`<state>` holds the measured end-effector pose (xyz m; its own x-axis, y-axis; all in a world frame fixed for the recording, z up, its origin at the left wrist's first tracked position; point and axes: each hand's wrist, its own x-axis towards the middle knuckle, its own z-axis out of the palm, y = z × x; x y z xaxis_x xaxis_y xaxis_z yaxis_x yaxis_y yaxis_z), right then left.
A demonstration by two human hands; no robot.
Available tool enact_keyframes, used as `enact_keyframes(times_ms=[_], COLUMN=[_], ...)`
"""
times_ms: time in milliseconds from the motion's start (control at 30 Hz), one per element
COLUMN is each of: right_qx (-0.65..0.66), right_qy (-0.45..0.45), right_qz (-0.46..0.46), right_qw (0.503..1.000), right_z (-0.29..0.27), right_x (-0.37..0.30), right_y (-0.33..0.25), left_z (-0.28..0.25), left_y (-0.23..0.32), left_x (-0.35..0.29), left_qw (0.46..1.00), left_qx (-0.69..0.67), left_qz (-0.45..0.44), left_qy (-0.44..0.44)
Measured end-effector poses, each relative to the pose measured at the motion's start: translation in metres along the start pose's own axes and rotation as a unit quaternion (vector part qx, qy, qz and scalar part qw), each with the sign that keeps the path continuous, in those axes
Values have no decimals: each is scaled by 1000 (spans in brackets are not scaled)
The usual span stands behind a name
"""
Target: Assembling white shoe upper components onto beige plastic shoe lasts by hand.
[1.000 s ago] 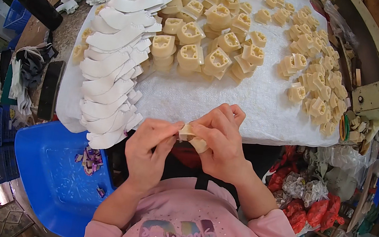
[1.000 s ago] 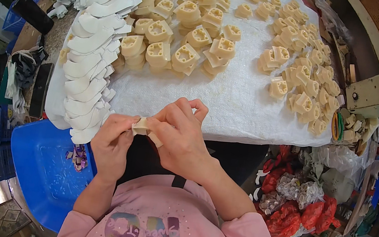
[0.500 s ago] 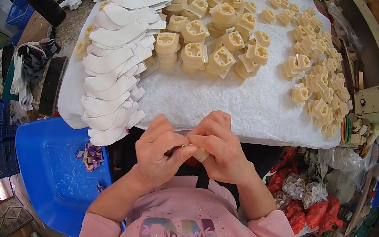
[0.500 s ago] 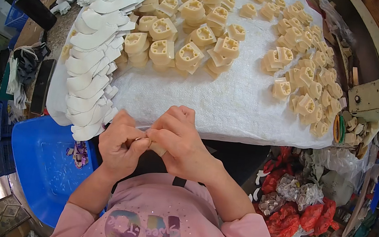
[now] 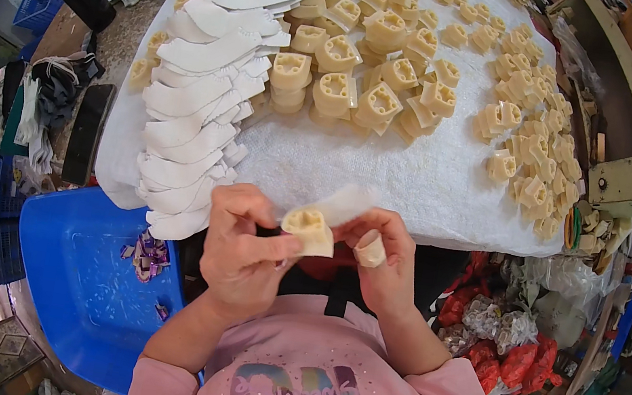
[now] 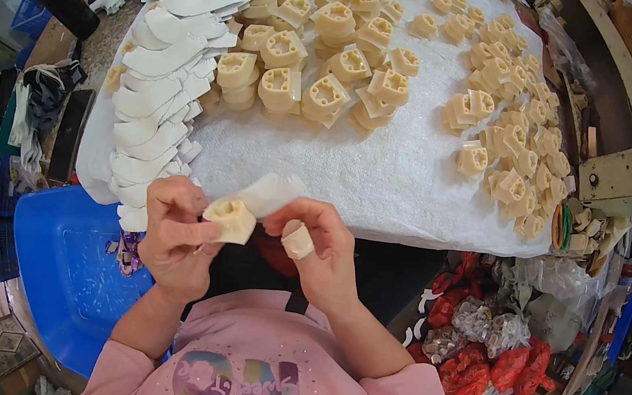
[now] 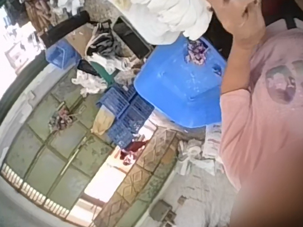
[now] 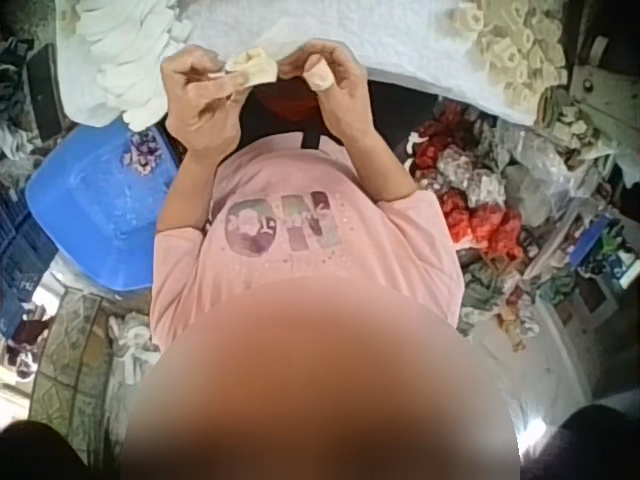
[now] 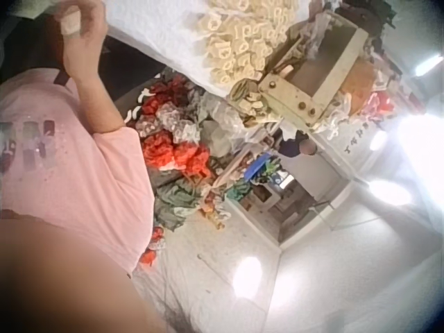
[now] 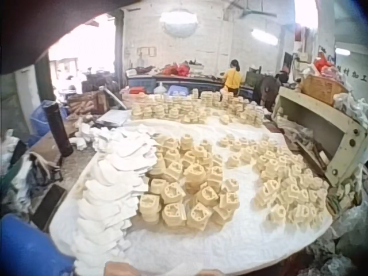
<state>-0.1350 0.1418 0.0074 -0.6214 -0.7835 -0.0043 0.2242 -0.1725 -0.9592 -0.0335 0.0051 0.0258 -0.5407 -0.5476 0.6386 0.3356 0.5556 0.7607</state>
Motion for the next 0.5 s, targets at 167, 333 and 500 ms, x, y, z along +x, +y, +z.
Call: enact_keyframes(times_ms=[167, 333, 500], right_qx=[161, 133, 103], right_qy=[20, 18, 45], right_qz=[3, 24, 51], right_qw=[987, 991, 992], right_z=[8, 4, 13], right_x=[-5, -14, -12], right_y=[-10, -12, -19], left_z=[5, 6, 11], left_y=[0, -4, 5], left_x=[-5, -6, 0], left_qw=[994, 989, 956], left_qx=[-71, 26, 200], left_qz=[16, 74, 139], left_qy=[-82, -126, -166])
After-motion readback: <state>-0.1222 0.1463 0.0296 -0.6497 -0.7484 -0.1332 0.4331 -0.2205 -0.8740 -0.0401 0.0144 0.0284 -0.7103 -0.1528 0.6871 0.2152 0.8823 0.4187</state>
